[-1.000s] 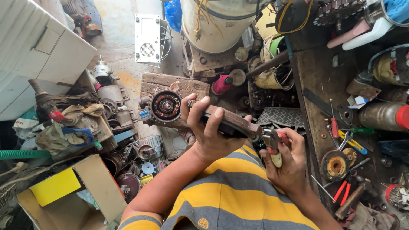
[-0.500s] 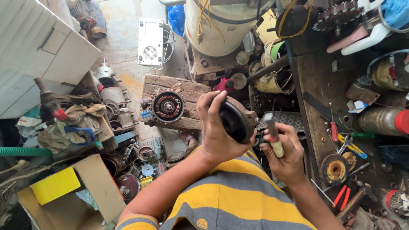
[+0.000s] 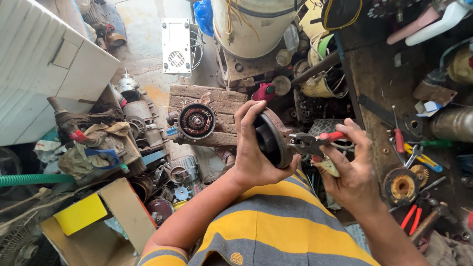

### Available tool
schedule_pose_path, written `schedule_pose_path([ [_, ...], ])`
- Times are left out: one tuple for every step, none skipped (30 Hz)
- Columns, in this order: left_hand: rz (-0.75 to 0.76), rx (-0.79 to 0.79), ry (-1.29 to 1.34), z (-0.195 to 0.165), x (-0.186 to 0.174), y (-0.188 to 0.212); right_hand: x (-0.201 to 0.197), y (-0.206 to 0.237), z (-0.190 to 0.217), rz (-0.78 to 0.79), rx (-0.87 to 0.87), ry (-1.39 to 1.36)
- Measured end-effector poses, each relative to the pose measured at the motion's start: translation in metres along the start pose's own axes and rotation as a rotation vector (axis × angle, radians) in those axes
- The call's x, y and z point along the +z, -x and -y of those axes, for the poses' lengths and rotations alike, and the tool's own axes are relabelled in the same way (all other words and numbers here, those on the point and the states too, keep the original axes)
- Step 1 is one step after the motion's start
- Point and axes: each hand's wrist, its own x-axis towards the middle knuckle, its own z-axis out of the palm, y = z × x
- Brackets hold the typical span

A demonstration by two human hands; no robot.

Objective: The person disassembles and reassembles electrical motor components in a cluttered workshop. They use pliers to remove and insert small parts into a cylindrical housing, then place the components on a wooden block.

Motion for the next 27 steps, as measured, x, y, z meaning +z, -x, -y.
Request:
schedule_pose_path([
  [0.008, 0.011, 0.007, 0.0, 0.0, 0.0, -0.003, 0.0, -0.001, 0.013, -0.002, 0.025],
  [0.016, 0.022, 0.014, 0.001, 0.0, 0.0, -0.006, 0.001, -0.003, 0.026, -0.005, 0.05],
  [0.023, 0.034, 0.022, 0.001, 0.0, 0.0, -0.009, 0.001, -0.004, 0.035, -0.016, 0.071],
  [0.033, 0.038, 0.024, 0.002, 0.0, 0.0, -0.011, 0.001, -0.005, 0.043, -0.027, 0.093],
  [0.044, 0.043, 0.025, 0.002, 0.0, 0.0, -0.014, 0.0, -0.006, 0.051, -0.038, 0.114],
  [0.054, 0.046, 0.026, 0.002, -0.001, 0.0, -0.016, 0.0, -0.007, 0.056, -0.052, 0.118],
  [0.063, 0.051, 0.028, 0.002, -0.001, -0.001, -0.018, 0.0, -0.008, 0.06, -0.066, 0.123],
  [0.07, 0.058, 0.029, 0.002, -0.002, -0.001, -0.018, -0.001, -0.009, 0.064, -0.083, 0.128],
  [0.079, 0.062, 0.03, 0.002, -0.002, -0.001, -0.019, -0.001, -0.01, 0.056, -0.115, 0.143],
  [0.083, 0.064, 0.034, 0.002, -0.003, -0.001, -0.019, -0.001, -0.01, 0.047, -0.145, 0.157],
  [0.086, 0.065, 0.038, 0.002, -0.003, -0.001, -0.02, -0.002, -0.011, 0.038, -0.177, 0.172],
  [0.09, 0.067, 0.042, 0.001, -0.004, -0.001, -0.019, -0.002, -0.011, 0.029, -0.145, 0.127],
  [0.091, 0.074, 0.034, 0.001, -0.005, -0.001, -0.019, -0.003, -0.011, 0.021, -0.112, 0.082],
  [0.092, 0.081, 0.027, 0.001, -0.005, -0.002, -0.019, -0.003, -0.011, 0.012, -0.079, 0.039],
  [0.09, 0.09, 0.021, 0.0, -0.005, -0.002, -0.018, -0.004, -0.011, 0.01, -0.07, 0.026],
  [0.089, 0.093, 0.024, 0.0, -0.006, -0.003, -0.018, -0.004, -0.011, 0.011, -0.062, 0.012],
  [0.09, 0.095, 0.026, 0.0, -0.007, -0.003, -0.018, -0.005, -0.011, 0.011, -0.053, -0.002],
  [0.093, 0.099, 0.031, 0.0, -0.007, -0.004, -0.018, -0.007, -0.011, 0.016, -0.035, -0.009],
  [0.095, 0.098, 0.03, 0.0, -0.008, -0.005, -0.018, -0.008, -0.011, 0.023, -0.018, -0.017],
  [0.097, 0.097, 0.028, 0.0, -0.008, -0.005, -0.018, -0.009, -0.011, 0.03, -0.001, -0.023],
  [0.098, 0.097, 0.027, 0.001, -0.009, -0.006, -0.017, -0.011, -0.012, 0.017, -0.055, -0.017],
  [0.098, 0.1, 0.023, 0.001, -0.009, -0.007, -0.016, -0.013, -0.012, 0.005, -0.109, -0.011],
  [0.097, 0.102, 0.018, 0.001, -0.009, -0.007, -0.015, -0.015, -0.013, -0.006, -0.163, -0.007],
  [0.097, 0.104, 0.013, 0.002, -0.01, -0.007, -0.014, -0.016, -0.014, 0.005, -0.143, 0.044],
  [0.1, 0.107, 0.016, 0.002, -0.009, -0.006, -0.014, -0.016, -0.015, 0.018, -0.123, 0.094],
  [0.102, 0.108, 0.019, 0.002, -0.009, -0.006, -0.014, -0.016, -0.016, 0.032, -0.104, 0.143],
  [0.104, 0.109, 0.021, 0.002, -0.01, -0.006, -0.013, -0.018, -0.019, 0.032, -0.116, 0.12],
])
